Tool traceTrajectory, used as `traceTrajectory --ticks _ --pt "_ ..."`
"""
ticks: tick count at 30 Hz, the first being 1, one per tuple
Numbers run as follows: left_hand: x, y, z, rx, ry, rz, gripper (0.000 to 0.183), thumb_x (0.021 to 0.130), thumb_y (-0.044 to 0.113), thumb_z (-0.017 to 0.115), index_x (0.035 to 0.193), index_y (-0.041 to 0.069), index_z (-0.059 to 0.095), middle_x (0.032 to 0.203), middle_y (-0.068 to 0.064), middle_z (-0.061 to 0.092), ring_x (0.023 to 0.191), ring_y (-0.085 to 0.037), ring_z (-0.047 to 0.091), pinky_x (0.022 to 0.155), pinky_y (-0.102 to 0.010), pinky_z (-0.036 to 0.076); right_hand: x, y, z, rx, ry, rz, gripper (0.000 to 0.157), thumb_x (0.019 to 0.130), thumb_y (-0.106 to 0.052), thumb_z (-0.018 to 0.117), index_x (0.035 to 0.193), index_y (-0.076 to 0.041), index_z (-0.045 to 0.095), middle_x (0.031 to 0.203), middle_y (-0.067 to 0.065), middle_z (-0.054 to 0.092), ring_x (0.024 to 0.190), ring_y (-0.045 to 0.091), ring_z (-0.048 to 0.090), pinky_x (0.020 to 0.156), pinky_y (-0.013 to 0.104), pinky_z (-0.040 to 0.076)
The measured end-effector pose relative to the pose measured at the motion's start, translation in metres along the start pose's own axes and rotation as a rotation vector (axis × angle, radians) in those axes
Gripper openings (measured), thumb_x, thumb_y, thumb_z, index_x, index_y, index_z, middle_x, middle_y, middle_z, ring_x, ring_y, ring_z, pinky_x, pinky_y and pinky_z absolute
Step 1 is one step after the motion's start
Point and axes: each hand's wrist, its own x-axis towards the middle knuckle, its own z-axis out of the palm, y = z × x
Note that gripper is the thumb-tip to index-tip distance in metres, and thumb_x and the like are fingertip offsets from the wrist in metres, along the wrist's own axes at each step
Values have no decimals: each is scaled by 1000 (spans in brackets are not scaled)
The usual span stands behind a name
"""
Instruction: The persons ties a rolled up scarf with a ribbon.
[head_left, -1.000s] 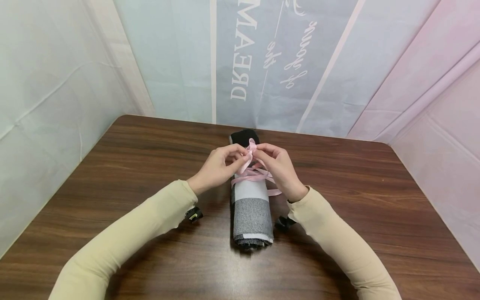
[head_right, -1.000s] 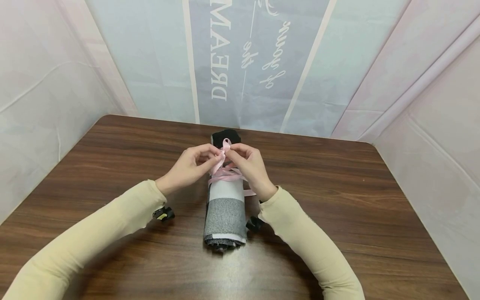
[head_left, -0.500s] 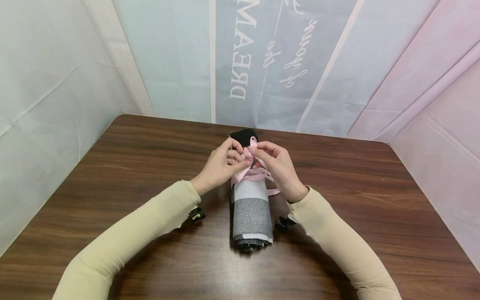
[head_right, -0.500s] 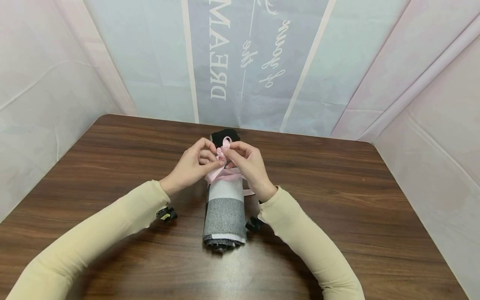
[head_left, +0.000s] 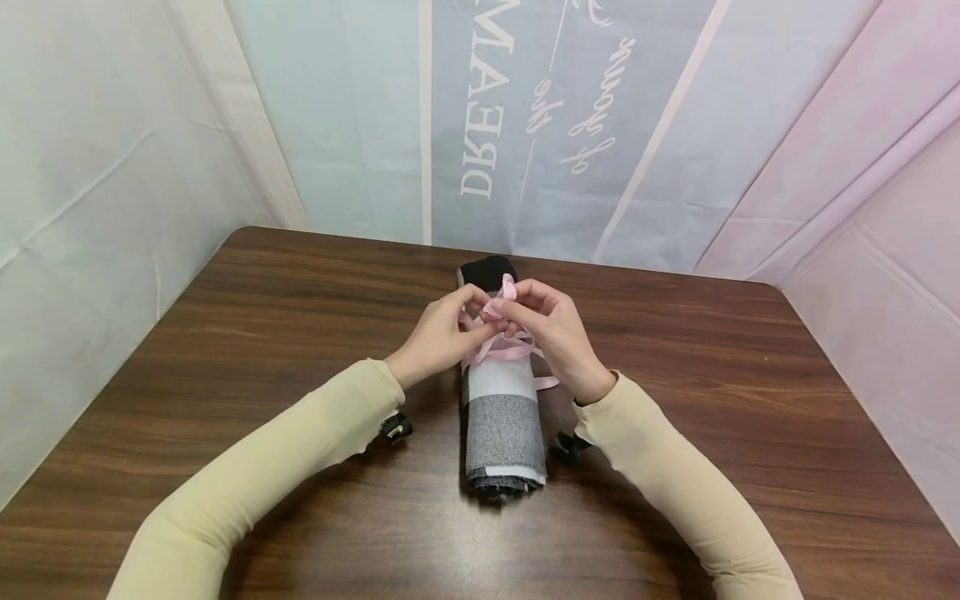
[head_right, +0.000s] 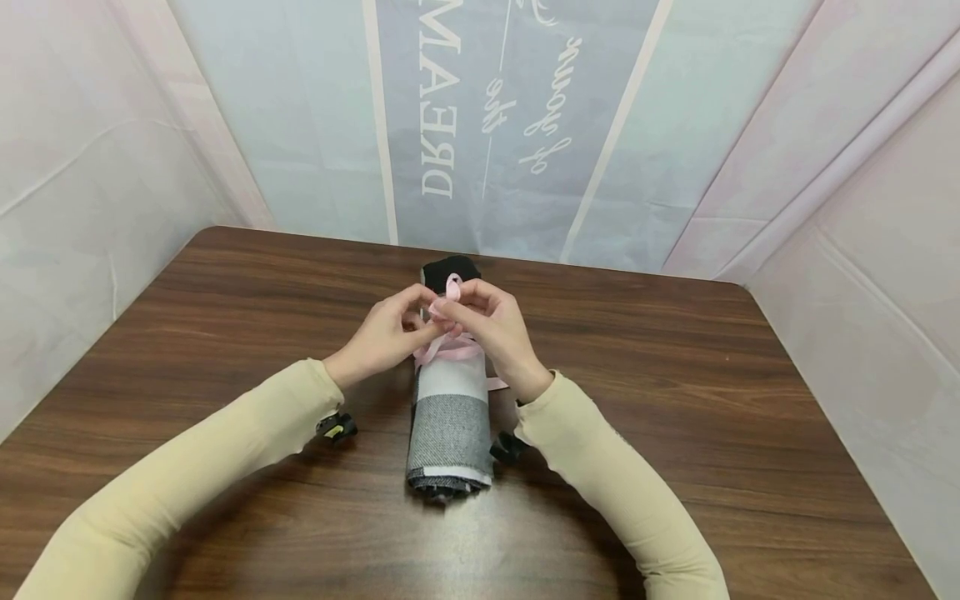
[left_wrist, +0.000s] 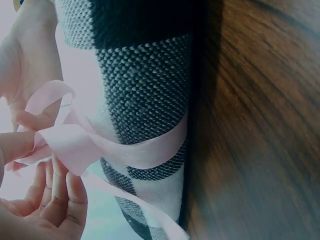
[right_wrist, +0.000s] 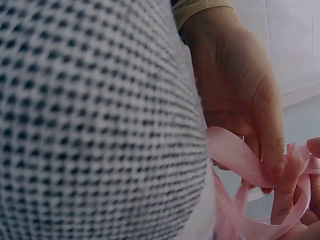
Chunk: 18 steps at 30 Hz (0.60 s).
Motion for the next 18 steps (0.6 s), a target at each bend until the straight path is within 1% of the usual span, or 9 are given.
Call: traceTrajectory --ticks 5,11,15,18 --pt "2 1 0 29 -3 29 21 87 20 69 105 10 67 92 -8 66 68 -12 60 55 -24 48 0 0 0 -16 -5 -5 6 87 -8 67 88 -8 61 82 1 70 63 12 57 63 24 50" --pt "2 2 1 19 -12 34 17 87 17 69 102 8 68 87 -6 70 70 -11 61 60 -23 49 -1 -3 1 -7 -6 -11 5 88 -6 65 86 -8 61 83 1 69 63 13 57 63 24 50" --pt "2 0 1 9 16 63 14 86 11 69 98 5 68 83 -7 70 68 -10 60 61 -21 47 -2 -3 1 -9 7 -7 6 88 -7 64 84 -8 59 81 1 66 61 14 57 64 25 50" --pt "2 -1 0 2 39 80 13 85 7 66 98 4 68 77 -6 67 63 -9 56 56 -20 43 -3 -4 2 -14 18 -4 9 87 -9 65 82 -9 58 79 0 63 59 13 56 65 25 50"
